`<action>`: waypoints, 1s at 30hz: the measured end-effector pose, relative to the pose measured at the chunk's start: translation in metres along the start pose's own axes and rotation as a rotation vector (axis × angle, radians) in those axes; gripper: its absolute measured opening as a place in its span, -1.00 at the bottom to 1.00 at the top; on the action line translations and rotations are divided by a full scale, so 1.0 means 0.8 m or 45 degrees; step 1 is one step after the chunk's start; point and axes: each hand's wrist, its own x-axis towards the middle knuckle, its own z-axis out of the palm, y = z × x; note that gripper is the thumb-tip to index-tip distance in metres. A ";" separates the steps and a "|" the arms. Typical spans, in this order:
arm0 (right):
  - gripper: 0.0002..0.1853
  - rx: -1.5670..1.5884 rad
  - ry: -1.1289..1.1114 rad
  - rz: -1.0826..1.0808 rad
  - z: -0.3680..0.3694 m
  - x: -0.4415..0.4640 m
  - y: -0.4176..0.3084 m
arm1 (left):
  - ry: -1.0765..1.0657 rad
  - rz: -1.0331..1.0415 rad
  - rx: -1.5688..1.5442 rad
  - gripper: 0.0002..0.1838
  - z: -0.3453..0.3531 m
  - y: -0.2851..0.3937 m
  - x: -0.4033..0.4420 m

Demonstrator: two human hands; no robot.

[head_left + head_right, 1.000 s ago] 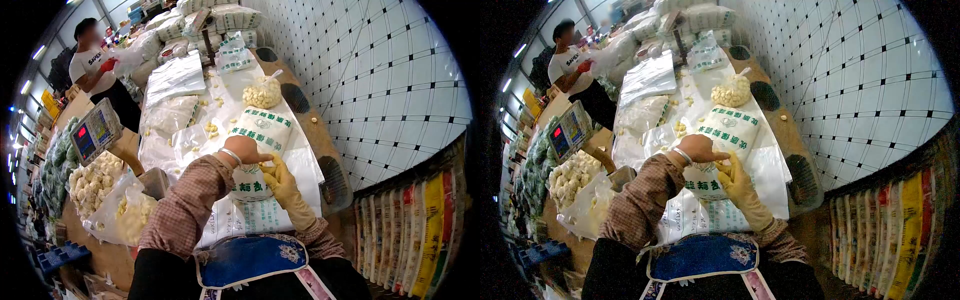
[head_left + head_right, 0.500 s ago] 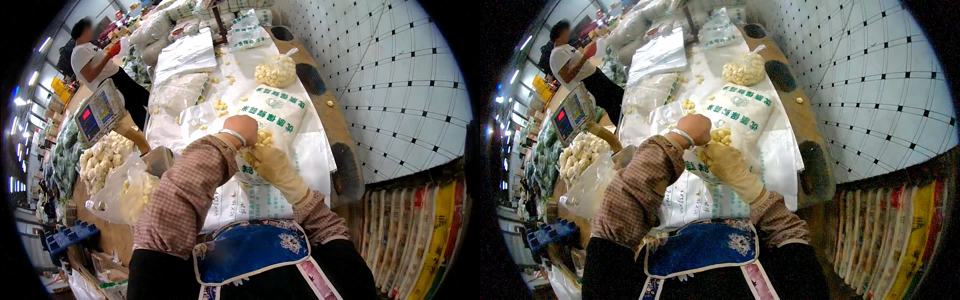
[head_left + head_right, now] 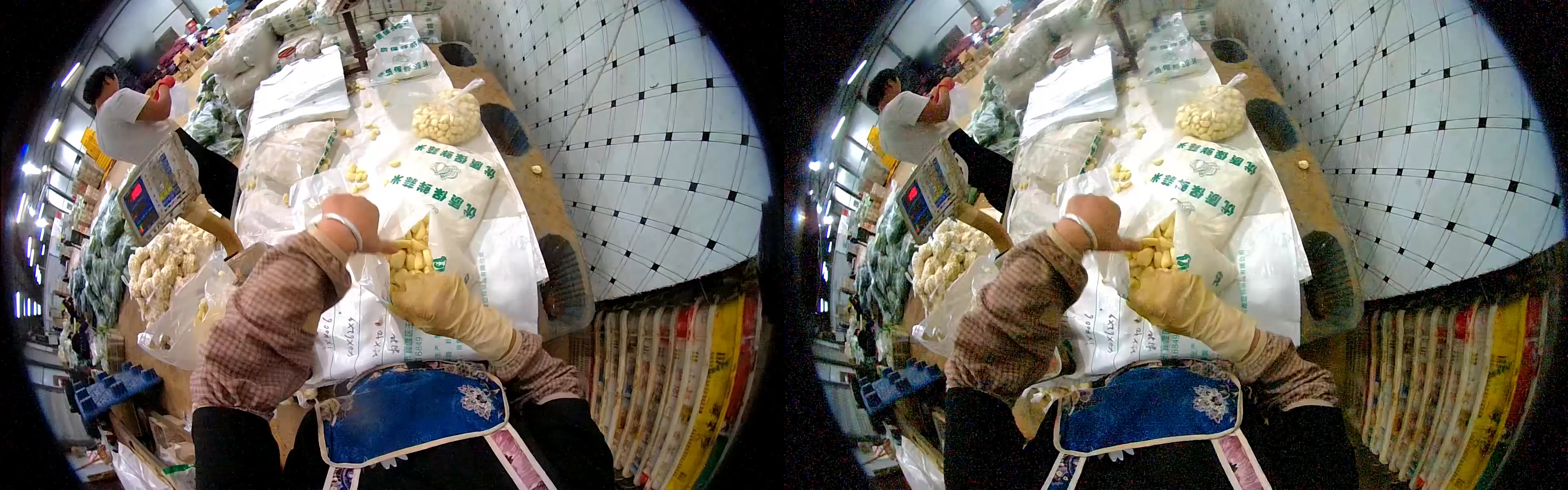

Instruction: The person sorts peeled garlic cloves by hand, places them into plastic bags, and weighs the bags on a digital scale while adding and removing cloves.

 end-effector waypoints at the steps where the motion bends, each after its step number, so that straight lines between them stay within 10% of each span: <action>1: -0.83 0.027 0.093 -0.031 -0.003 0.002 -0.004 | 0.086 0.040 0.053 -0.48 0.022 -0.002 0.002; 2: -0.83 0.030 0.091 -0.041 -0.007 0.003 -0.007 | 0.221 0.018 0.083 -0.76 0.040 -0.004 0.008; 9: -0.77 0.473 -0.404 0.042 -0.057 0.020 0.007 | 0.456 -0.110 -0.199 -0.84 0.070 -0.035 0.022; 11: -0.77 0.853 -0.003 0.102 -0.034 0.031 0.043 | 0.346 -0.116 -0.183 -0.69 0.063 -0.036 0.018; 14: -0.73 0.704 -0.093 0.288 -0.037 0.077 0.050 | 0.487 -0.126 -0.513 -0.66 0.068 -0.040 0.011; 18: -0.68 -0.136 -0.943 0.295 0.014 0.091 0.020 | 0.516 -0.140 -0.633 -0.67 0.068 -0.033 0.000; 21: -0.68 -0.373 -0.367 0.217 0.052 0.075 0.021 | 0.572 -0.170 -0.677 -0.69 0.082 -0.025 -0.001; 30: -0.64 0.188 -0.794 0.384 0.040 0.079 0.053 | 1.044 -0.060 -0.757 -0.74 0.097 -0.005 -0.021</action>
